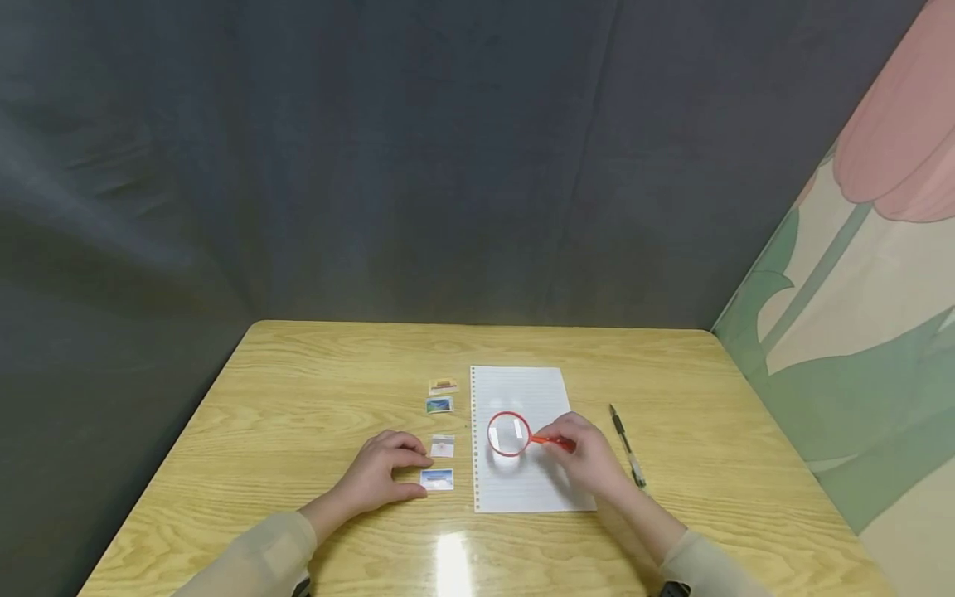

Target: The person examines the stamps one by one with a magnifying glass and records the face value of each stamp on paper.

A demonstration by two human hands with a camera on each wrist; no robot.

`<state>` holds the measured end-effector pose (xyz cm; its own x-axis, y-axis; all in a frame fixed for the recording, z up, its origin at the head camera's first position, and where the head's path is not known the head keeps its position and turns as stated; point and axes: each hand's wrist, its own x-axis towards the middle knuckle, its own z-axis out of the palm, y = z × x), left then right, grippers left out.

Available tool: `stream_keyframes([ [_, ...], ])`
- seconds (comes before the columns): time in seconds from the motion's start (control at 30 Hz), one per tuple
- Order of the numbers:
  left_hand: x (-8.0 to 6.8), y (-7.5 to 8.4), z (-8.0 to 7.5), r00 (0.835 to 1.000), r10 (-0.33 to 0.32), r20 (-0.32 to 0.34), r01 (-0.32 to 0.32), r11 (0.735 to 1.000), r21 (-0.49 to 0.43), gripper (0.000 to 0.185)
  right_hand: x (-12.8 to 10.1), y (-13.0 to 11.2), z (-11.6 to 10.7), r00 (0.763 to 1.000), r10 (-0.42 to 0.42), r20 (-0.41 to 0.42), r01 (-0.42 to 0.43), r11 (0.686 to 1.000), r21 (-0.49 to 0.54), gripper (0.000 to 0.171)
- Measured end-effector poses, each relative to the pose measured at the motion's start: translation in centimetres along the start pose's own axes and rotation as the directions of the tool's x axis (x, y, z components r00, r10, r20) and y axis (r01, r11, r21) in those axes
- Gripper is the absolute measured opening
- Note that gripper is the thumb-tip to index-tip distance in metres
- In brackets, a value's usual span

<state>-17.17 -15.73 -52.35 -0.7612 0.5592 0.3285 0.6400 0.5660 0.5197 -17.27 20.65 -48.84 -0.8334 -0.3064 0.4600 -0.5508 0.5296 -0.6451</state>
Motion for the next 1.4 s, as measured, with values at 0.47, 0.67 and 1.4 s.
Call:
stream_keyframes([
  [0.47, 0.0, -0.2, 0.0, 1.000, 0.000, 0.001, 0.000, 1.000, -0.003, 0.039, -2.6, 2.9, -6.2, 0.976, 0.165, -0.144, -0.183, 0.976, -0.119, 0.020],
  [0.67, 0.0, -0.3, 0.1, 1.000, -0.008, 0.006, 0.008, 1.000, -0.002, 0.039, -3.8, 4.4, -8.8, 0.954, 0.223, -0.202, -0.260, 0.949, -0.178, 0.014],
  [1.4, -0.1, -0.3, 0.1, 1.000, -0.005, 0.006, 0.005, 1.000, 0.003, 0.040, -8.0, 10.3, -15.0, 0.857, 0.427, -0.288, -0.501, 0.821, -0.276, 0.022],
])
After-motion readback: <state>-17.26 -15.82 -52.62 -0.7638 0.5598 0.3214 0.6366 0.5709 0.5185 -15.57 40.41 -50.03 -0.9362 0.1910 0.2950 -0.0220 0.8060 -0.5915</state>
